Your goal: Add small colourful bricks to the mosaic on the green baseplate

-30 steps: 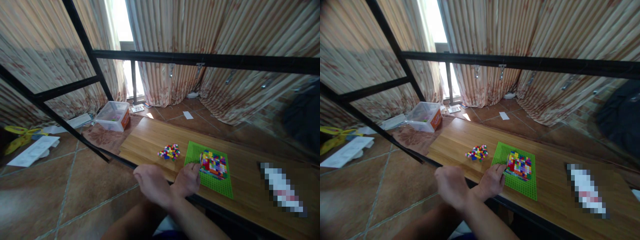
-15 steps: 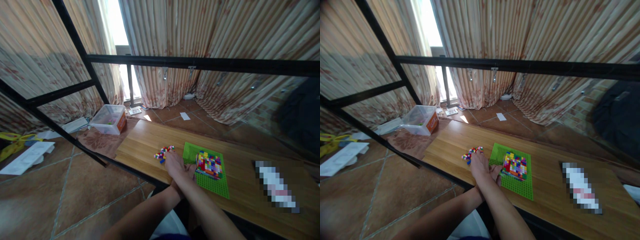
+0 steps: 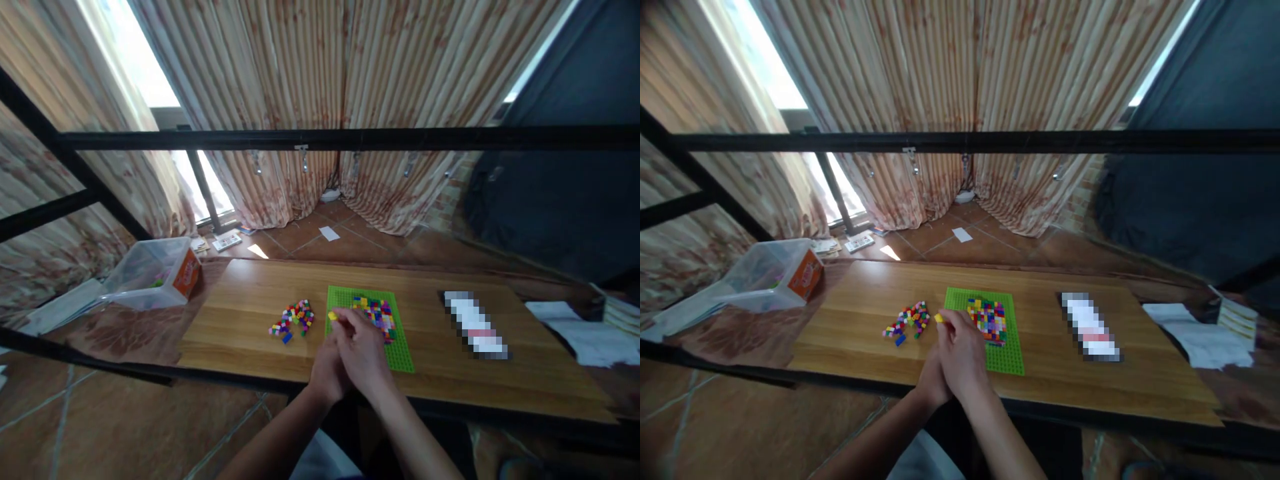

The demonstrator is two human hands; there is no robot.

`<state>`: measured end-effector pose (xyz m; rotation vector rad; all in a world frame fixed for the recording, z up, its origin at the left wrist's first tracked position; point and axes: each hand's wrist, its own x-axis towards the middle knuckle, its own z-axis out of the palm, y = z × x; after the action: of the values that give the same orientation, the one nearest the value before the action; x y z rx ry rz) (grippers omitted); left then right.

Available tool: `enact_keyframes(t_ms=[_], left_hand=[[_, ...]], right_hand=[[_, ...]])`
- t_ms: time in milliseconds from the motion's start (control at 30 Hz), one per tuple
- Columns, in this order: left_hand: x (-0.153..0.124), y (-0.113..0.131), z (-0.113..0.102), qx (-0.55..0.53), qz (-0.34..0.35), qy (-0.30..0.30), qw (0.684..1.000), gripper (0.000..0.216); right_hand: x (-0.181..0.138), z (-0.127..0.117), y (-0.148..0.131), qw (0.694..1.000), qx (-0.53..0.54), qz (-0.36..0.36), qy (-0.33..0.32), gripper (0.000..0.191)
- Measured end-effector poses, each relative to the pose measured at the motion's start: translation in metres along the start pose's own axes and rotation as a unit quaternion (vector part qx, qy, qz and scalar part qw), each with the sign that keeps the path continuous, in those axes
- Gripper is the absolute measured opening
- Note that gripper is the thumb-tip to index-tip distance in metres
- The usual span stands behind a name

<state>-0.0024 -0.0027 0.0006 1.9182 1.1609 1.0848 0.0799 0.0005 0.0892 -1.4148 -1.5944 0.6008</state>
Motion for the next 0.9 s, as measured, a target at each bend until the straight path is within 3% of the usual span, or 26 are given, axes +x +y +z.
enact_keyframes(t_ms=[200, 367, 633, 900], left_hand=[[0.002, 0.001, 0.000, 0.136, 0.001, 0.004, 0.991, 0.044], [0.001, -0.003, 0.002, 0.161, 0.016, 0.014, 0.987, 0.042], [0.003, 0.000, 0.001, 0.168, 0.020, 0.022, 0.985, 0.043], [0.002, -0.003, 0.001, 0.163, 0.026, 0.015, 0.986, 0.044]], right_hand=[[-0.010, -0.057, 0.064, 0.988, -0.023, 0.111, 0.102, 0.033], [0.000, -0.074, 0.100, 0.978, -0.009, 0.160, 0.136, 0.038], [0.038, -0.072, 0.101, 0.975, -0.118, 0.170, 0.082, 0.037], [0.046, -0.068, 0.100, 0.973, -0.145, 0.173, 0.051, 0.033]])
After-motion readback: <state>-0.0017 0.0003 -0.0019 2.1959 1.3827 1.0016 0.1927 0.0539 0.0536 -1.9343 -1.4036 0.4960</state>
